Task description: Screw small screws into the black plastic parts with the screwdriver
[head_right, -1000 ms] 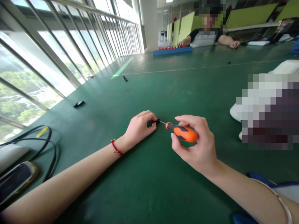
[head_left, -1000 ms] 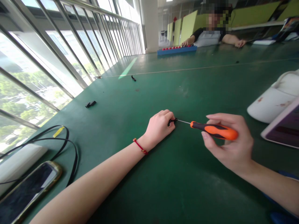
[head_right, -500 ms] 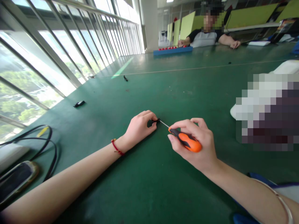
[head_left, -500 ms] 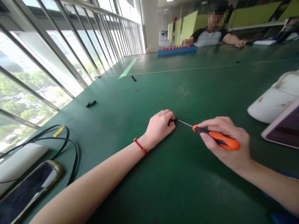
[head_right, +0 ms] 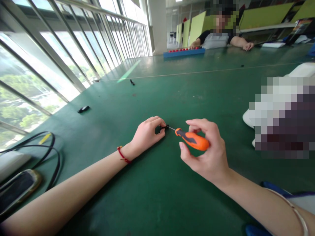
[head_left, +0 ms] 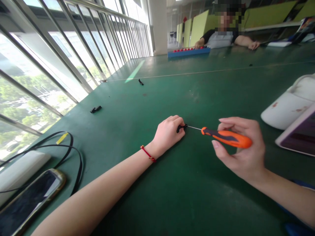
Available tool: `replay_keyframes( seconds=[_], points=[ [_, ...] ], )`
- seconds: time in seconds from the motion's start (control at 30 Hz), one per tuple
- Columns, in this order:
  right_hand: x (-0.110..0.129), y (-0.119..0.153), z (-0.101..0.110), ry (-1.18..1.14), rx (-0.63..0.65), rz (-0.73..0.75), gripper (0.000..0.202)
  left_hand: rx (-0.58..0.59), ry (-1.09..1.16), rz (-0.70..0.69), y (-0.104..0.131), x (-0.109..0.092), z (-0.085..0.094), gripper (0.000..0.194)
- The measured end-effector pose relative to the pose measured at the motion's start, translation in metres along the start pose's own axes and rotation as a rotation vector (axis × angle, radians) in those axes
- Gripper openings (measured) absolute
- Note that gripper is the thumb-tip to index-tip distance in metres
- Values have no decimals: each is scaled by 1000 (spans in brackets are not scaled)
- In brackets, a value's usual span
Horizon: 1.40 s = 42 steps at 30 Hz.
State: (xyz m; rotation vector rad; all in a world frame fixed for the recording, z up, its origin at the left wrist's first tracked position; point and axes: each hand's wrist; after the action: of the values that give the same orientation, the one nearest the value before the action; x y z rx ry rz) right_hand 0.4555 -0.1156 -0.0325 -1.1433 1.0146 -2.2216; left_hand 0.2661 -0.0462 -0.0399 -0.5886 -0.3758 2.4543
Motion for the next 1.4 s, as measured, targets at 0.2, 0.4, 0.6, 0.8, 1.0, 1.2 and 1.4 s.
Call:
replay_keyframes(
  seconds=[0.2,0.4,0.6,0.8,1.0,1.2,1.4],
  points=[
    [3,-1,2,98,96,49,20,-1,16,7,0,0,0,11],
    [1,0,1,30,90,36,36,6,21,13,0,0,1,11],
    [1,1,0,43,16,9,38,4,22,31,0,0,1,10],
    [0,-1,1,51,153,-29,6,-14,33,51,-1,2,-1,12],
    [-9,-2,-5,33,270,-300,12,-31,75,105,-2,4,-1,12],
    [-12,-1,-7,39,387,-359,17,-62,98,140,-3,7,-2,13],
    [-9,-2,-7,40,446,-381,19,-59,112,153,-4,9,-2,14]
  ],
)
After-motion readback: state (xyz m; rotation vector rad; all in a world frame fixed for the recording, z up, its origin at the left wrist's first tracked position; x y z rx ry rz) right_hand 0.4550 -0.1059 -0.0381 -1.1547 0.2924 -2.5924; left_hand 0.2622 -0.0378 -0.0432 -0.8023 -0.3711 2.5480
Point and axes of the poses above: each hand's wrist, its own y-axis away from the middle knuckle, its own z-axis out of the back of the hand, x = y × z, and after that the axes turned 1 degree about -y, right-handed
